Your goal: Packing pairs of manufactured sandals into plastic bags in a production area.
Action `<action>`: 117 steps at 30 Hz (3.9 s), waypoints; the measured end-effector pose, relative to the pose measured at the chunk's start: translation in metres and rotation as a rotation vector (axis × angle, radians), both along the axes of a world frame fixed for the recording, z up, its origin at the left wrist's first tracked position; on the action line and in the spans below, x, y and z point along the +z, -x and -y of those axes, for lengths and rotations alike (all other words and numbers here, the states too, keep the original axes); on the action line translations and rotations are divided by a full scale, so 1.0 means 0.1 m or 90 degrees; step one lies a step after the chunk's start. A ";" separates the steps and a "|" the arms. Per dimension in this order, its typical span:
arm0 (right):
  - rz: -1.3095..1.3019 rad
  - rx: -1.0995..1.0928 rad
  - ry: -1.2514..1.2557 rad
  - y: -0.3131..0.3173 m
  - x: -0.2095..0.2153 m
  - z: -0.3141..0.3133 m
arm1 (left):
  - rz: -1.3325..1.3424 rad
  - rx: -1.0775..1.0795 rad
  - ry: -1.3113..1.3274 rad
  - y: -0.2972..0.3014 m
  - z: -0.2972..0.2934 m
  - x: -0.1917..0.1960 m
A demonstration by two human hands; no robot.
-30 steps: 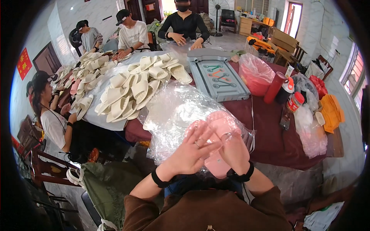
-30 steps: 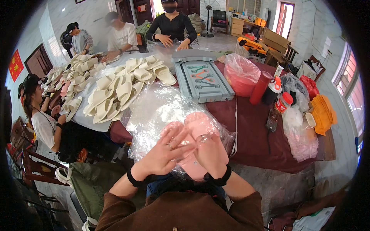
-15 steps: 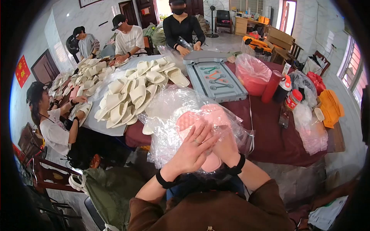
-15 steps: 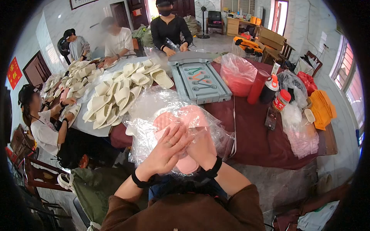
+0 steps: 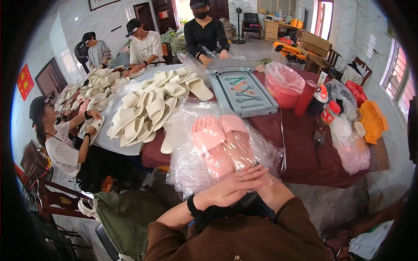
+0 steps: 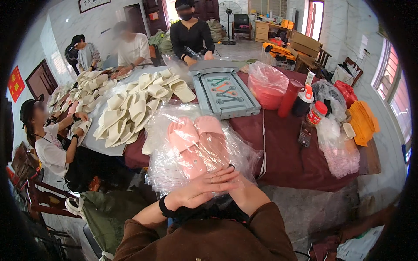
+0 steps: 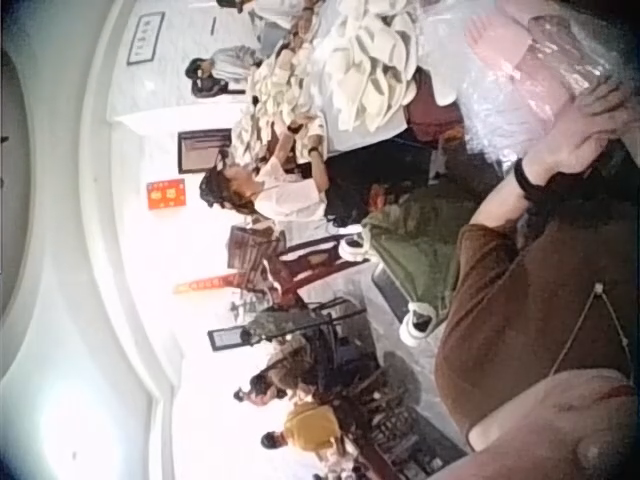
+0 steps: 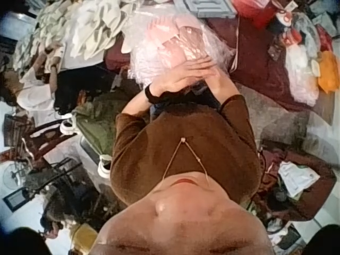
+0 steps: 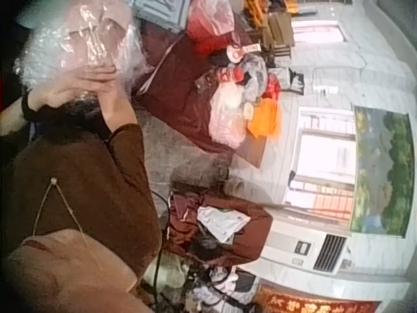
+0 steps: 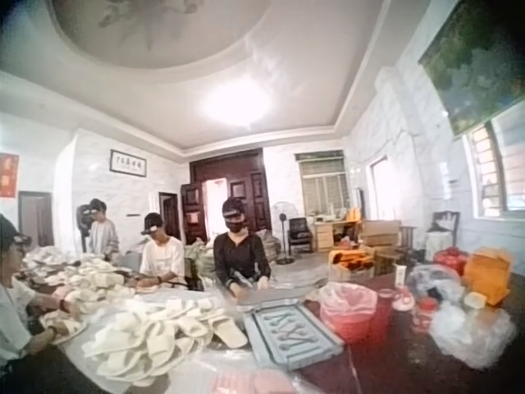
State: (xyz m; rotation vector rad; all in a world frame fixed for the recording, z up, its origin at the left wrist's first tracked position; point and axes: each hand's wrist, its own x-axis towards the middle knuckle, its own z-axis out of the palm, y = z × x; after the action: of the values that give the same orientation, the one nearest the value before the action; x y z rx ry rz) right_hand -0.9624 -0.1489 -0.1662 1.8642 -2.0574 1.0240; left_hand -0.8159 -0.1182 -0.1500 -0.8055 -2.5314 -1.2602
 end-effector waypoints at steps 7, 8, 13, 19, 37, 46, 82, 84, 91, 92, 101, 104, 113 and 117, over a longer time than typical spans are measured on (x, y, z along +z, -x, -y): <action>-0.002 -0.014 0.044 0.12 -0.18 -0.12 | -0.073 0.126 0.047 -0.33 0.23 0.06; -0.002 -0.021 0.050 0.11 -0.18 -0.09 | -0.068 0.170 0.063 -0.39 0.28 0.06; -0.006 -0.028 0.067 -0.13 -0.71 -0.49 | -0.007 0.251 0.027 -0.76 0.44 -0.05; 0.082 0.148 -0.167 -0.36 -0.60 -1.29 | 0.017 0.298 -0.258 -1.03 0.49 -0.29; 0.310 -0.231 0.082 0.40 -0.53 -1.63 | 0.228 1.004 -0.039 -0.98 0.37 -0.61; 0.528 -0.097 -0.151 0.51 -0.58 -1.92 | 0.235 0.899 -0.242 -1.13 0.60 -0.79; 1.038 -0.001 0.307 0.13 -0.28 -1.37 | -0.208 0.670 -0.818 -0.58 0.57 -0.70; 1.052 0.001 0.323 0.05 -0.32 -1.34 | -0.128 0.714 -0.890 -0.52 0.52 -0.75; 1.190 -0.011 0.321 0.07 -0.52 -1.36 | -0.043 0.532 -1.038 -0.51 0.46 -0.77; 1.188 -0.010 0.322 0.08 -0.61 -1.36 | -0.043 0.530 -1.037 -0.51 0.46 -0.76; 1.022 0.188 0.412 -0.15 -0.41 -1.36 | 0.042 0.342 -1.200 -0.53 0.41 -0.44; 1.002 0.209 0.436 -0.17 -0.38 -1.34 | 0.028 0.274 -1.101 -0.47 0.31 -0.46; 0.228 0.077 0.315 -0.46 -0.42 -1.33 | 0.075 0.475 -1.049 -0.23 -0.11 -0.39; 0.165 0.118 0.198 -0.45 -0.59 -1.46 | 0.018 0.556 -1.033 -0.46 0.05 -0.40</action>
State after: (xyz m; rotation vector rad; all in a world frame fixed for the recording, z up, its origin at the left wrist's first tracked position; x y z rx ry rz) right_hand -0.9177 -0.0024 -0.2253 1.8632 -1.7382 1.6052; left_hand -0.7699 -0.1236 -0.1900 0.5909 -0.8158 -2.0819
